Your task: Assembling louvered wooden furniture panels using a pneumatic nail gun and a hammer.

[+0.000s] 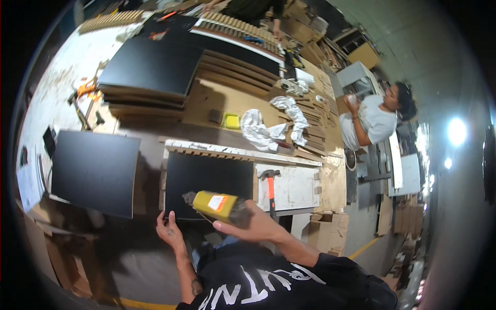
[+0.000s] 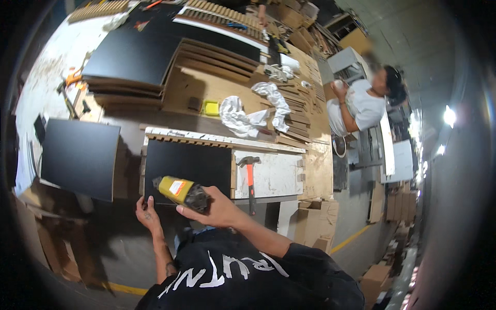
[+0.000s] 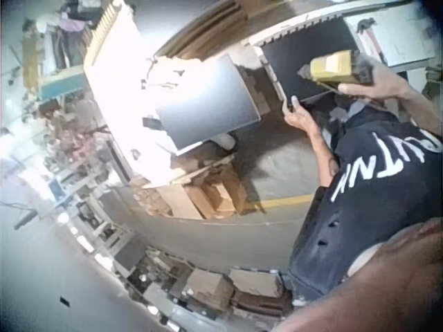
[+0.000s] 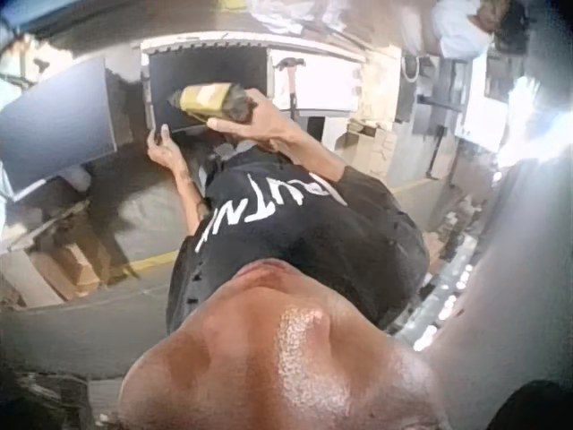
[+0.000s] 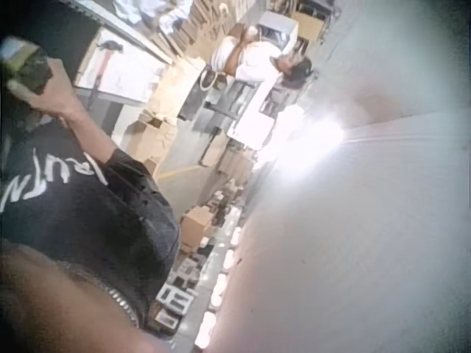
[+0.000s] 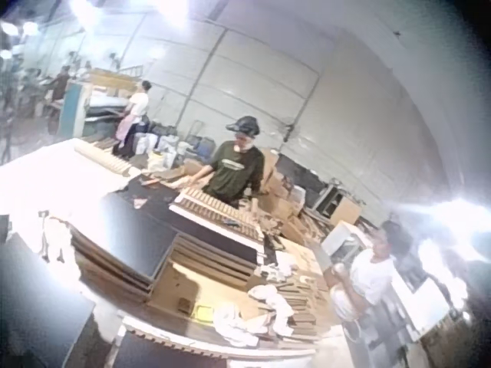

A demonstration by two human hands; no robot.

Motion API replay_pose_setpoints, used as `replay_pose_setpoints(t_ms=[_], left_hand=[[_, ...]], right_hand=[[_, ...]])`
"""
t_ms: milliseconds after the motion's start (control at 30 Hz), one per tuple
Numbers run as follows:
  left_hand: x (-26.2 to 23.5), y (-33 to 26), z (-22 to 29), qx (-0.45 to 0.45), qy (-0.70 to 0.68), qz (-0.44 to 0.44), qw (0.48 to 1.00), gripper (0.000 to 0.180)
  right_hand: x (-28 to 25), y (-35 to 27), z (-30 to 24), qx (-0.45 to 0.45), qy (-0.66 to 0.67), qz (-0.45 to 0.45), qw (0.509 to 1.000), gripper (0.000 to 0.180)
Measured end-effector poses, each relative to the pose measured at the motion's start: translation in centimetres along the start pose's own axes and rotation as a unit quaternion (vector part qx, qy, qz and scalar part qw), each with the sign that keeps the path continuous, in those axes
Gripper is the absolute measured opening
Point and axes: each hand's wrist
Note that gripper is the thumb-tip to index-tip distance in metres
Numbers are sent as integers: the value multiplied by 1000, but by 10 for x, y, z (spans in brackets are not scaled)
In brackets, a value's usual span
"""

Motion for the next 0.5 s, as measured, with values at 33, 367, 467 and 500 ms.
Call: replay_pose_setpoints(t_ms=[33,367,467,500], left_hand=[[-6,-5,-8,10,-90,-13,996,38],[33,-20,-20,-59,-285,42,956,47],[34,-22,-18,-89,-344,70,932,51],[38,-20,-26,-92,-324,75,939,52]], right_hand=[[2,4,-12,103,151,-50,982,38],[23,63,27,230,136,-42,963,27],[31,85,28,245,-94,-150,953,29],[35,90,37,235,-152,-197,940,33]])
Point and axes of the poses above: each hand's wrist, its own y-axis towards the middle knuckle, its own x-axis out of the palm, z = x × y, and after that the axes turned 14 degrees about -z, right-handed
